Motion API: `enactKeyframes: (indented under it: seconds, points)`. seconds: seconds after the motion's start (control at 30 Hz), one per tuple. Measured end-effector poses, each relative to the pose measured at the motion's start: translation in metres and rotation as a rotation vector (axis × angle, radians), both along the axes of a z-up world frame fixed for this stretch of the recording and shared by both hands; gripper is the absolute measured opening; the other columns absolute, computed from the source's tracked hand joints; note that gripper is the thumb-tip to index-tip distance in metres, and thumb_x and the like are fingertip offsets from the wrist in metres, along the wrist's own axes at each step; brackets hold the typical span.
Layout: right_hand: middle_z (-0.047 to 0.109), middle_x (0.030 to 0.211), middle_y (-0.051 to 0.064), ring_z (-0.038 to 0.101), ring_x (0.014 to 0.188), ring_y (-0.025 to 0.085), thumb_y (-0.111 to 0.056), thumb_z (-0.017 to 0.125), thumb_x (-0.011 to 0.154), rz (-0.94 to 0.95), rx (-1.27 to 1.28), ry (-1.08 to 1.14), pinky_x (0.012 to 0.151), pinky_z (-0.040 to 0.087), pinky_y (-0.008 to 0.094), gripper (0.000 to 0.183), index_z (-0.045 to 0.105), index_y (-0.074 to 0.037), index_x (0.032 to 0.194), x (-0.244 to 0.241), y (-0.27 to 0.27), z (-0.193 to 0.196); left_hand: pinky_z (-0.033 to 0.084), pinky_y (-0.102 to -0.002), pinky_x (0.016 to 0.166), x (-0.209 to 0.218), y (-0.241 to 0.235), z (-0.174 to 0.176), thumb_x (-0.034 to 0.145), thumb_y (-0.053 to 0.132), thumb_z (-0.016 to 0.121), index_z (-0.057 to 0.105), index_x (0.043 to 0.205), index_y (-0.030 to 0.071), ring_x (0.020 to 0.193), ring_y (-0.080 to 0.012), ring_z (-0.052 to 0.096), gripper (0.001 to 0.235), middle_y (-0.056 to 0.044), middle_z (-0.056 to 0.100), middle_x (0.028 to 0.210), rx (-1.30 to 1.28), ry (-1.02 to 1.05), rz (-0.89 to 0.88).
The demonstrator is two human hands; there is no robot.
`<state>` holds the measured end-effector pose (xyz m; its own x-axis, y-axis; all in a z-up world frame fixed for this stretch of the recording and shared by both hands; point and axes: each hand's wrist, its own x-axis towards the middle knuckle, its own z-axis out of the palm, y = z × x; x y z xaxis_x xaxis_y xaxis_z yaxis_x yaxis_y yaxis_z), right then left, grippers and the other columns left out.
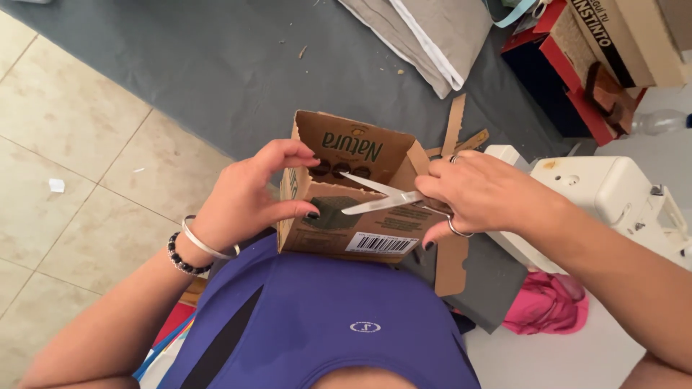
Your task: Cutting and folding a cardboard box to create a custom container
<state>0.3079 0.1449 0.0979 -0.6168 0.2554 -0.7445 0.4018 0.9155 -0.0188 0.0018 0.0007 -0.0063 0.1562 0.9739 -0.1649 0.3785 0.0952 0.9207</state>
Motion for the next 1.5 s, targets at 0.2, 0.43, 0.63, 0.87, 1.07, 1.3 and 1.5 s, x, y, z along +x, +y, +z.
enactKeyframes:
  seconds: [0.2, 0.43, 0.63, 0.87, 1.07, 1.3, 1.5]
  points:
    - [0.047, 0.066, -0.001, 0.061, 0.055, 0.022, -0.084, 0.06, 0.08, 0.105, 0.179, 0.321, 0.067, 0.054, 0.034, 0.062, 0.046, -0.023, 0.082, 0.034, -0.014, -0.025, 0.05, -0.048, 0.101, 0.002, -0.001, 0.006, 0.074, 0.037, 0.088, 0.052, 0.133, 0.027, 0.124, -0.0215, 0.066, 0.069, 0.014, 0.074, 0.128, -0.002, -0.012, 0.024]
    - [0.048, 0.065, -0.002, 0.062, 0.053, 0.021, -0.075, 0.063, 0.086, 0.119, 0.175, 0.472, 0.061, 0.054, 0.032, 0.054, 0.047, -0.023, 0.08, 0.044, -0.014, -0.035, 0.05, -0.049, 0.101, 0.003, 0.0, 0.004, 0.074, 0.037, 0.089, 0.052, 0.134, 0.028, 0.123, -0.023, 0.066, 0.071, 0.014, 0.074, 0.129, 0.01, -0.003, 0.008]
    - [0.054, 0.065, 0.001, 0.066, 0.057, 0.024, -0.071, 0.065, 0.085, 0.0, 0.046, 0.304, 0.062, 0.056, 0.034, 0.051, 0.049, -0.022, 0.082, 0.022, -0.008, -0.018, 0.049, -0.047, 0.103, 0.003, 0.0, 0.003, 0.073, 0.036, 0.089, 0.054, 0.134, 0.027, 0.124, -0.0231, 0.066, 0.07, 0.012, 0.074, 0.128, 0.026, -0.04, 0.036]
    - [0.055, 0.072, 0.003, 0.066, 0.068, 0.026, -0.094, 0.061, 0.066, 0.038, -0.032, 0.082, 0.073, 0.056, 0.038, 0.077, 0.055, -0.022, 0.091, -0.024, -0.001, -0.003, 0.049, -0.047, 0.104, 0.003, 0.001, 0.002, 0.072, 0.038, 0.09, 0.054, 0.134, 0.028, 0.124, -0.0234, 0.066, 0.073, 0.01, 0.075, 0.128, -0.003, -0.06, 0.019]
    - [0.052, 0.066, 0.001, 0.064, 0.058, 0.024, -0.088, 0.058, 0.077, 0.141, 0.003, 0.24, 0.065, 0.056, 0.034, 0.067, 0.05, -0.022, 0.084, -0.002, -0.001, -0.032, 0.049, -0.046, 0.103, 0.002, -0.004, 0.005, 0.072, 0.037, 0.09, 0.054, 0.134, 0.028, 0.124, -0.0224, 0.067, 0.072, 0.009, 0.076, 0.128, -0.015, -0.084, 0.039]
    - [0.049, 0.063, -0.001, 0.062, 0.051, 0.021, -0.074, 0.06, 0.089, 0.177, 0.078, 0.442, 0.057, 0.053, 0.03, 0.053, 0.047, -0.023, 0.081, 0.018, -0.007, -0.043, 0.049, -0.048, 0.102, 0.001, -0.003, 0.006, 0.073, 0.037, 0.089, 0.053, 0.134, 0.025, 0.121, -0.0258, 0.068, 0.072, 0.008, 0.075, 0.128, -0.004, -0.058, 0.018]
    - [0.052, 0.064, 0.003, 0.063, 0.053, 0.026, -0.08, 0.059, 0.083, 0.122, 0.035, 0.319, 0.058, 0.055, 0.035, 0.061, 0.049, -0.02, 0.085, -0.001, -0.004, -0.029, 0.049, -0.047, 0.102, 0.002, -0.001, 0.007, 0.072, 0.037, 0.09, 0.053, 0.133, 0.025, 0.122, -0.0241, 0.067, 0.072, 0.007, 0.076, 0.127, 0.016, -0.085, 0.029]
